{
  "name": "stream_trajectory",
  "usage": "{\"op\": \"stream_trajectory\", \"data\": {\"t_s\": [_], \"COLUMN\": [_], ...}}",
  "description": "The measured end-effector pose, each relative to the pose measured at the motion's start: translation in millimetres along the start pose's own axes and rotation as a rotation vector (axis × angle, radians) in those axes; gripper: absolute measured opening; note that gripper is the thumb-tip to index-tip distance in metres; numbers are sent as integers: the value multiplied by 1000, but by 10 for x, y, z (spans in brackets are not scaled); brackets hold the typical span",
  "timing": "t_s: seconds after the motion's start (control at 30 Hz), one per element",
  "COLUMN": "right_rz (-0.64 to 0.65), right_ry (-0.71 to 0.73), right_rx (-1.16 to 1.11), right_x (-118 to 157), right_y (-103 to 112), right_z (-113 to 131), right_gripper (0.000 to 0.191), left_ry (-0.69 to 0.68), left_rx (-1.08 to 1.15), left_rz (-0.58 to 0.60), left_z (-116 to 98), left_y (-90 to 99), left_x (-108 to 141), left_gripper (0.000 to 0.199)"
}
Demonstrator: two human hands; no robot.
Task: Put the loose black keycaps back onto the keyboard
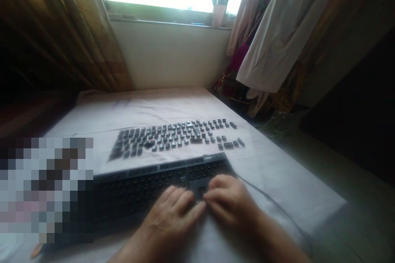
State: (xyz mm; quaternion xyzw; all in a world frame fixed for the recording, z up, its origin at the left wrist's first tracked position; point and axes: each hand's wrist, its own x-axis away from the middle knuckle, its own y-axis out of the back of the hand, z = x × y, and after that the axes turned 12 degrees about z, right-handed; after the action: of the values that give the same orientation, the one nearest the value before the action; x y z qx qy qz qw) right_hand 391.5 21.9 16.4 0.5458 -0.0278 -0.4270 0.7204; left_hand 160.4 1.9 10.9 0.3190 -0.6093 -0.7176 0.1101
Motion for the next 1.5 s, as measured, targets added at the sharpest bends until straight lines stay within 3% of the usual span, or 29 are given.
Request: {"op": "stream_trajectory", "data": {"t_s": [0.33, 0.5, 0.73, 0.97, 1.1, 1.3, 1.5], "right_rz": [-43, -58, -61, -79, -162, -363, -423], "right_ry": [-39, -64, -118, -81, -68, -199, -245], "right_rx": [5, 5, -13, 17, -19, -8, 10], "right_x": [-4, -4, -12, 2, 4, 8, 20], "right_y": [-31, -39, -17, -56, -23, 66, 70], "right_z": [52, 65, 124, 88, 71, -42, -124], "right_gripper": [17, 15, 16, 15, 16, 17, 15], "left_ry": [-11, 3, -3, -22, -11, -28, -14], "left_rx": [-47, -43, 29, 36, -3, -18, 0], "left_rz": [-108, -49, 9, 35, 59, 9, -7], "left_z": [40, 37, 8, 10, 15, 16, 18], "left_y": [-89, -121, 5, 48, 53, 34, -15], "left_x": [3, 41, 24, 11, 7, 0, 32], "left_gripper": [25, 26, 30, 35, 38, 38, 39]}}
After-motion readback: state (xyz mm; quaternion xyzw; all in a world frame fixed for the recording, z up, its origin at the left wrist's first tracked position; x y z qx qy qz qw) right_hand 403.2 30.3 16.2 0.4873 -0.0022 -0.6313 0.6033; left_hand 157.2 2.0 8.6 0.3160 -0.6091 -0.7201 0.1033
